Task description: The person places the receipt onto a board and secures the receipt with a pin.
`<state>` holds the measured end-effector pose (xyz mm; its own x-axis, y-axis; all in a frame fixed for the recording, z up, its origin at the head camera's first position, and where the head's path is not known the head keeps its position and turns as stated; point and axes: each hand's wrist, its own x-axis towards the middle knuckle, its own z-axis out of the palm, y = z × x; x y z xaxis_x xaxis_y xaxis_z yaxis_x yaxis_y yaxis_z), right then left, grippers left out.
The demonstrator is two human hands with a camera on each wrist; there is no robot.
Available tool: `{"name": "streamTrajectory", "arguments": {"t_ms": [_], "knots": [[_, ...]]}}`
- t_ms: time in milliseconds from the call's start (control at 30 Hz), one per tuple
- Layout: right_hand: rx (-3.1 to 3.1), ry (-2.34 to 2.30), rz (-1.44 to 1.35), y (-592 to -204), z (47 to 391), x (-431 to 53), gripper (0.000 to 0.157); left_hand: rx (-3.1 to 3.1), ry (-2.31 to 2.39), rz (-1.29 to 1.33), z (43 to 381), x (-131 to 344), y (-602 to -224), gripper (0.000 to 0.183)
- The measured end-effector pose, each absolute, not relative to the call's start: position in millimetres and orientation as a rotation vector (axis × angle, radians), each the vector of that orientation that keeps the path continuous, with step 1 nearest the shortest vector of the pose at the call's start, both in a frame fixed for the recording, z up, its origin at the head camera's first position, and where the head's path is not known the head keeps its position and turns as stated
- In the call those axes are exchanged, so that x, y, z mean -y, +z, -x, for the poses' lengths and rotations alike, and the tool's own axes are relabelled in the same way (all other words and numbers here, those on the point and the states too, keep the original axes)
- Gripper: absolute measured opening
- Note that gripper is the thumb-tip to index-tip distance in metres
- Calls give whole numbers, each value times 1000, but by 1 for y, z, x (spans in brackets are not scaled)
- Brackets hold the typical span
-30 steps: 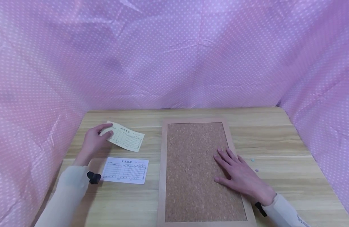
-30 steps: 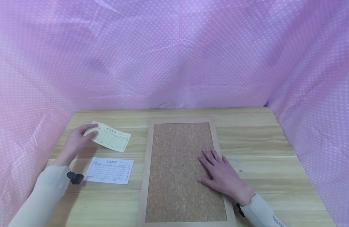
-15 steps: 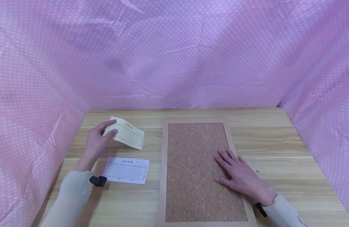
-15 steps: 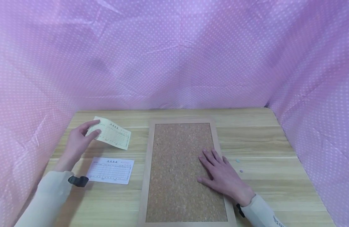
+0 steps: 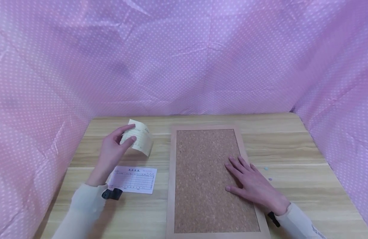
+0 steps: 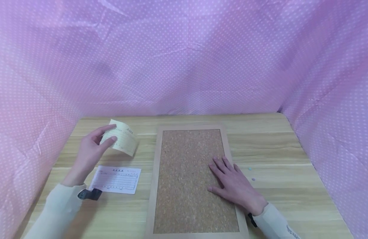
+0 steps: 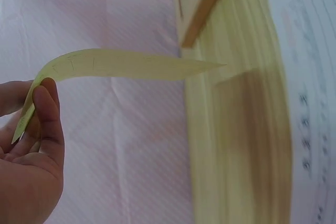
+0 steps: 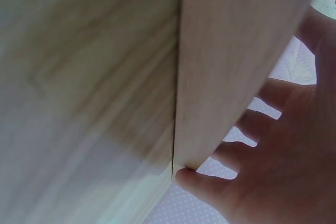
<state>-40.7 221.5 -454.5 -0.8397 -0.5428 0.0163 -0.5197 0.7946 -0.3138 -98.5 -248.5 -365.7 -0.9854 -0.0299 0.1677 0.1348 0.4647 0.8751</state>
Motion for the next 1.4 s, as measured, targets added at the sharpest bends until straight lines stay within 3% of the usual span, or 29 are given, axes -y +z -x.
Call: {"name": "streamTrajectory", "arguments": {"t_ms": [567, 1000, 1400], "knots": [[-2905, -531, 798, -449, 44, -218, 79, 2409, -1816, 215, 93, 179, -354, 42], [-3007, -712, 888, -424, 53, -209, 66, 2295, -2030, 289, 90, 138, -365, 43], [-2858, -941, 674, -416, 73, -181, 72, 2255, -2094, 307, 91, 117, -371, 43]]}}
